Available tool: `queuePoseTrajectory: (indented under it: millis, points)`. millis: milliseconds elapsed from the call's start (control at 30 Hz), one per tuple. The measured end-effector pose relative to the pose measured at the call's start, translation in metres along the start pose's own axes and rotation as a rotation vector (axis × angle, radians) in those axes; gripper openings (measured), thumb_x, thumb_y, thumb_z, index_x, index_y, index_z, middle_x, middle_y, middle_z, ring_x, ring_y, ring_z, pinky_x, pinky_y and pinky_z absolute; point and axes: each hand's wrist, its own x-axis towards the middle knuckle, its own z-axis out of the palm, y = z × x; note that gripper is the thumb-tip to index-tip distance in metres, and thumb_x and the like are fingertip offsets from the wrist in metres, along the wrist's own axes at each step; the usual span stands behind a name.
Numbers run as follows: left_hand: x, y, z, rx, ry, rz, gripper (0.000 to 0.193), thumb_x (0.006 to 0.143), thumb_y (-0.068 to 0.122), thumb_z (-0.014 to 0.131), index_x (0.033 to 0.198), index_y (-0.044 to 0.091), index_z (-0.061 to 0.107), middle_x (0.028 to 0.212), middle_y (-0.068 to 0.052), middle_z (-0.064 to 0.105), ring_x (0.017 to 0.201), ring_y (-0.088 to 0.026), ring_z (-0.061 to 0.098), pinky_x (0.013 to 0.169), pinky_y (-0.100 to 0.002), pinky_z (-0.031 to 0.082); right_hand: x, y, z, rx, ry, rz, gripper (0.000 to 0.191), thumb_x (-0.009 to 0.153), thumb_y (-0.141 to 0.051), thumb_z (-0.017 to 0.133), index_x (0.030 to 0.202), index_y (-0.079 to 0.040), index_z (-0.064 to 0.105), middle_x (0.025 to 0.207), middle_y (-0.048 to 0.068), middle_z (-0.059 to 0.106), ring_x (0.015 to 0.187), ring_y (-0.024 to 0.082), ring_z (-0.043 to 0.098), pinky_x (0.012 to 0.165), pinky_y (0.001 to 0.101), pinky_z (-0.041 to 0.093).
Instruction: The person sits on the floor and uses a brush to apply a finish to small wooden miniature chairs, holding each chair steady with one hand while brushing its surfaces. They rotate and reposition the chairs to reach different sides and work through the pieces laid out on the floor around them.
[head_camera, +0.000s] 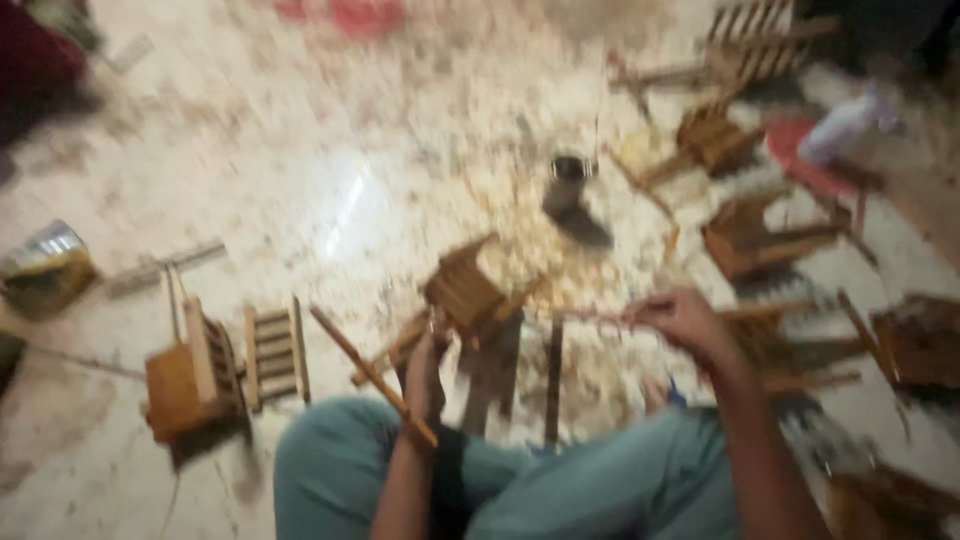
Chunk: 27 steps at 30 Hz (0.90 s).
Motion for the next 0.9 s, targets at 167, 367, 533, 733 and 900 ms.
queuePoseTrajectory:
  millis: [167, 367, 533, 733, 900]
  points:
    - [-0.01, 0.007, 0.005, 0.009, 0.17, 0.104, 0.044, 0.098, 0.023, 0.062, 0.138, 0.006, 0.057, 0.124, -0.004, 0.068, 0.115, -0.018, 0.064, 0.09, -0.035, 0.052, -0.031, -0.016, -0.008, 0.265, -0.111, 0.037, 0.021, 0.079, -0.013, 0.084, 0.094, 0.002, 0.085, 0.052, -0.002, 0.053, 0.043, 0.009, 0.035, 0.04, 0.0295, 0.024]
    - [-0.018, 0.009, 0.004, -0.021, 0.051, 0.183, 0.04, 0.102, 0.024, 0.059, 0.138, 0.008, 0.059, 0.129, -0.009, 0.069, 0.112, -0.018, 0.066, 0.09, -0.032, 0.053, -0.024, 0.003, -0.026, 0.348, -0.061, 0.101, 0.022, 0.081, -0.014, 0.082, 0.093, 0.003, 0.084, 0.05, -0.001, 0.047, 0.041, 0.009, 0.031, 0.04, 0.0295, 0.021]
    - [-0.013, 0.0, 0.0, -0.003, 0.059, 0.18, 0.041, 0.101, 0.025, 0.06, 0.139, 0.009, 0.058, 0.128, -0.005, 0.068, 0.114, -0.015, 0.065, 0.091, -0.032, 0.054, -0.008, 0.015, -0.024, -0.013, 0.108, -0.041, 0.017, 0.081, -0.016, 0.08, 0.091, -0.004, 0.086, 0.053, -0.002, 0.058, 0.045, 0.008, 0.042, 0.043, 0.0287, 0.029]
    - [-0.019, -0.002, -0.007, 0.109, 0.021, 0.194, 0.042, 0.102, 0.029, 0.061, 0.14, 0.011, 0.057, 0.127, -0.006, 0.068, 0.114, -0.014, 0.065, 0.091, -0.03, 0.052, -0.027, 0.003, -0.021, 0.032, 0.125, -0.067, 0.018, 0.081, -0.017, 0.082, 0.094, -0.005, 0.083, 0.058, 0.0, 0.058, 0.049, 0.008, 0.045, 0.043, 0.0292, 0.031]
    - [-0.02, 0.004, -0.005, 0.061, 0.077, 0.152, 0.045, 0.1, 0.029, 0.067, 0.139, 0.01, 0.057, 0.125, -0.007, 0.066, 0.111, -0.015, 0.065, 0.09, -0.031, 0.052, -0.028, 0.002, -0.022, 0.216, -0.165, -0.045, 0.023, 0.077, -0.016, 0.084, 0.096, -0.004, 0.085, 0.062, 0.002, 0.06, 0.05, 0.008, 0.042, 0.044, 0.029, 0.027]
